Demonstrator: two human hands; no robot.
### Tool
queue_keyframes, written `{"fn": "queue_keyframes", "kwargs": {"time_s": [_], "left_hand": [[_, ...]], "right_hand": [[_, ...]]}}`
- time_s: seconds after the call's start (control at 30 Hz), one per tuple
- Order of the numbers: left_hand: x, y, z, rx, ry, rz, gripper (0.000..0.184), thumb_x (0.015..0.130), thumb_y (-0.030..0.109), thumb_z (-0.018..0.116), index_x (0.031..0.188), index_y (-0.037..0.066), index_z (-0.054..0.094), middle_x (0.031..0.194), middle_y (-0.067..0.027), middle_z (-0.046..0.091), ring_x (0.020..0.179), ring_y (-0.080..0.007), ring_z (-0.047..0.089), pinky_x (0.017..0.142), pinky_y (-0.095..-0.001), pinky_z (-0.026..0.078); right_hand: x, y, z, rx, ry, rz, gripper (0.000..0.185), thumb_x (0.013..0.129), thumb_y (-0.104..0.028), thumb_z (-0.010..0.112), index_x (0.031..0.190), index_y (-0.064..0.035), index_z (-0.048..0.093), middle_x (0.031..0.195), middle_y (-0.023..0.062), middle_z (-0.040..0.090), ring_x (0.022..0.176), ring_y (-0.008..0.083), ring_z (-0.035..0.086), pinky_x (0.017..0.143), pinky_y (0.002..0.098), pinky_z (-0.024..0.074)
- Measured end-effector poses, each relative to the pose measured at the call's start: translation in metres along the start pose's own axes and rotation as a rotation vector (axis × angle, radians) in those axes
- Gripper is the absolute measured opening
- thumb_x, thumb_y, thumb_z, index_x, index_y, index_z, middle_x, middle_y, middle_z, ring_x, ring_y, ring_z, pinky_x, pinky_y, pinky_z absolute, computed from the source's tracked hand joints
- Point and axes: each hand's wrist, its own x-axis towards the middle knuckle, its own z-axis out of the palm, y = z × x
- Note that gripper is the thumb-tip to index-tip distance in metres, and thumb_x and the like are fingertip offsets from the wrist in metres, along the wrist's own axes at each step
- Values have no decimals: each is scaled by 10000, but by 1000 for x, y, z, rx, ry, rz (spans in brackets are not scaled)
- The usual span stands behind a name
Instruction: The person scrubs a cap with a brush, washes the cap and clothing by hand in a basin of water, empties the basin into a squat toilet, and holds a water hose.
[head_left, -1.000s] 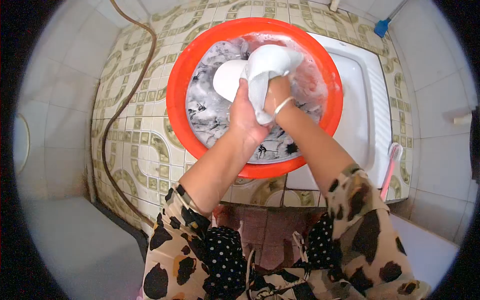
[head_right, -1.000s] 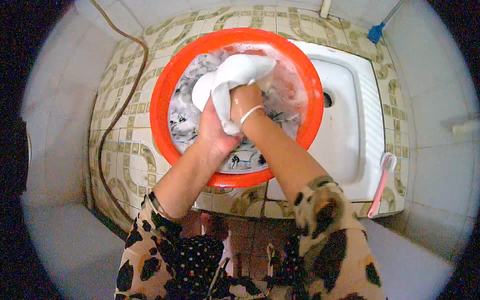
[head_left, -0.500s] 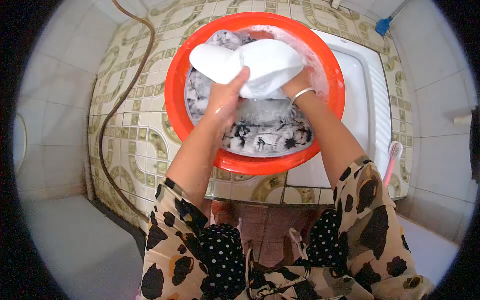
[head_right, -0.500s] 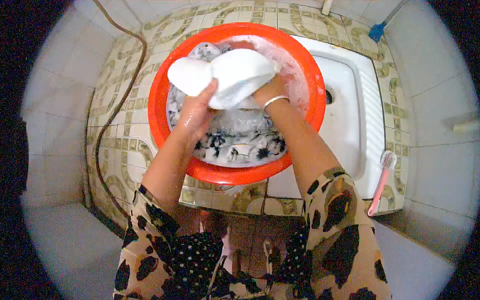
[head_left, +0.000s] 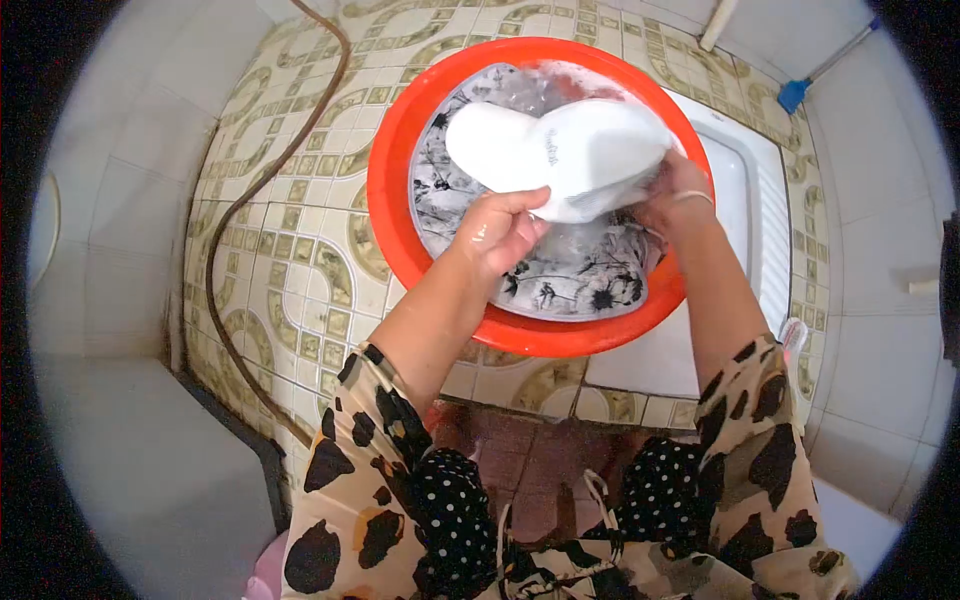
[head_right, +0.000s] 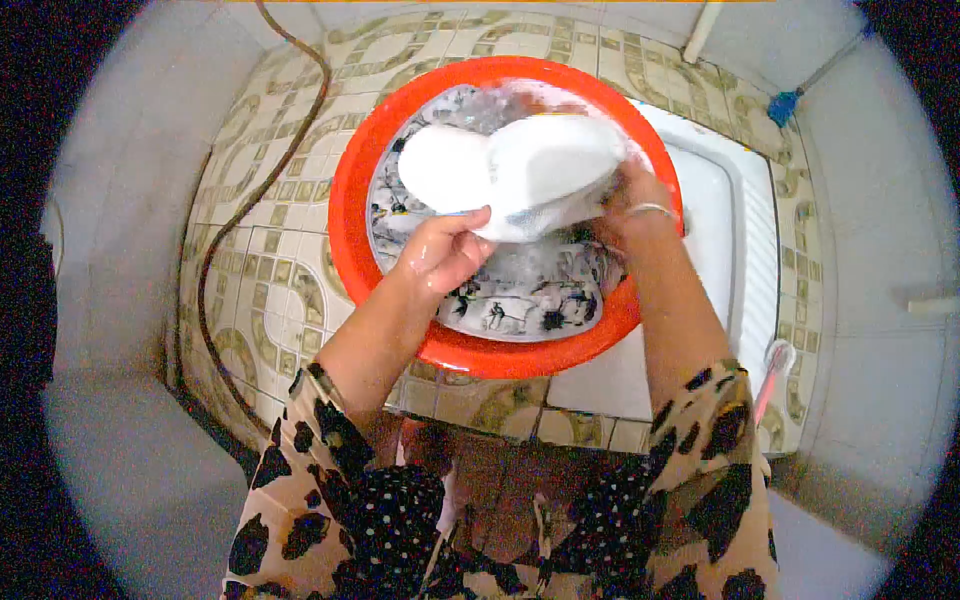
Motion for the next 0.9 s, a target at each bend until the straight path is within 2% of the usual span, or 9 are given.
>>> {"fn": "queue_keyframes", "kwargs": {"time_s": [0.07, 0.2, 0.27, 0.4, 0.53, 0.57, 0.73, 0.8, 0.9], "left_hand": [[-11, 10, 8, -23, -352, -112, 450, 780, 180, 554, 1166, 22, 388, 1126, -125, 490, 1034, -289, 473, 871, -431, 380], [-15, 26, 16, -215, -279, -168, 440, 799, 201, 518, 1189, 64, 368, 1139, -136, 478, 1052, -278, 468, 873, -444, 373], [-2, 27, -5, -232, -116, -60, 411, 808, 166, 505, 1183, 60, 375, 1144, -132, 474, 1043, -260, 478, 876, -407, 383], [-8, 32, -15, -6, -34, 36, 355, 756, 6, 512, 1106, 23, 455, 1084, -122, 520, 983, -234, 515, 852, -315, 407], [-34, 48, 7, 123, -384, 46, 473, 650, -88, 519, 1112, -22, 444, 1039, -134, 535, 948, -215, 535, 839, -340, 417], [-39, 53, 16, 105, -415, -49, 487, 651, -74, 537, 1124, -12, 437, 1043, -129, 533, 948, -217, 534, 838, -347, 418], [-44, 56, 24, 425, -251, -69, 552, 681, 45, 609, 1184, 3, 384, 1095, -128, 506, 991, -258, 504, 847, -398, 406], [-48, 56, 23, 437, -255, -33, 552, 691, 70, 618, 1185, 1, 381, 1098, -128, 503, 991, -259, 503, 849, -397, 406], [-54, 62, 26, 418, -259, 12, 536, 703, 93, 633, 1172, -3, 395, 1087, -125, 509, 985, -241, 505, 846, -381, 410]], "right_hand": [[-13, -22, -5, 186, -104, -157, 301, 757, -257, 466, 989, -85, 548, 905, 95, 592, 803, 244, 571, 683, 374, 470], [-43, -34, 8, 144, -267, -28, 368, 828, -324, 425, 1072, -62, 511, 1046, 111, 550, 965, 224, 527, 832, 393, 427], [-42, -27, 2, -847, -21, -44, 366, 829, -321, 431, 1063, -52, 513, 997, 95, 569, 912, 199, 551, 771, 366, 459], [-38, -29, 6, -522, -5, 16, 371, 824, -311, 457, 1055, -26, 516, 967, 89, 579, 869, 177, 563, 734, 306, 463], [-55, -46, 18, -49, -15, -158, 360, 835, -279, 449, 1060, -3, 505, 967, 102, 579, 865, 185, 564, 736, 303, 462], [-53, -53, 10, 34, -260, -50, 366, 851, -291, 429, 1059, 0, 507, 969, 102, 578, 874, 190, 561, 738, 310, 463], [-45, -41, 20, -159, -233, -317, 371, 841, -314, 470, 1050, -11, 515, 953, 104, 581, 832, 174, 575, 723, 294, 473], [-30, -47, 10, -368, -466, -410, 358, 834, -290, 490, 1052, -7, 511, 944, 101, 584, 803, 169, 584, 694, 281, 483], [-38, -43, 18, -160, -319, -287, 345, 846, -274, 463, 1053, -2, 508, 941, 102, 586, 800, 184, 586, 682, 294, 493]]}}
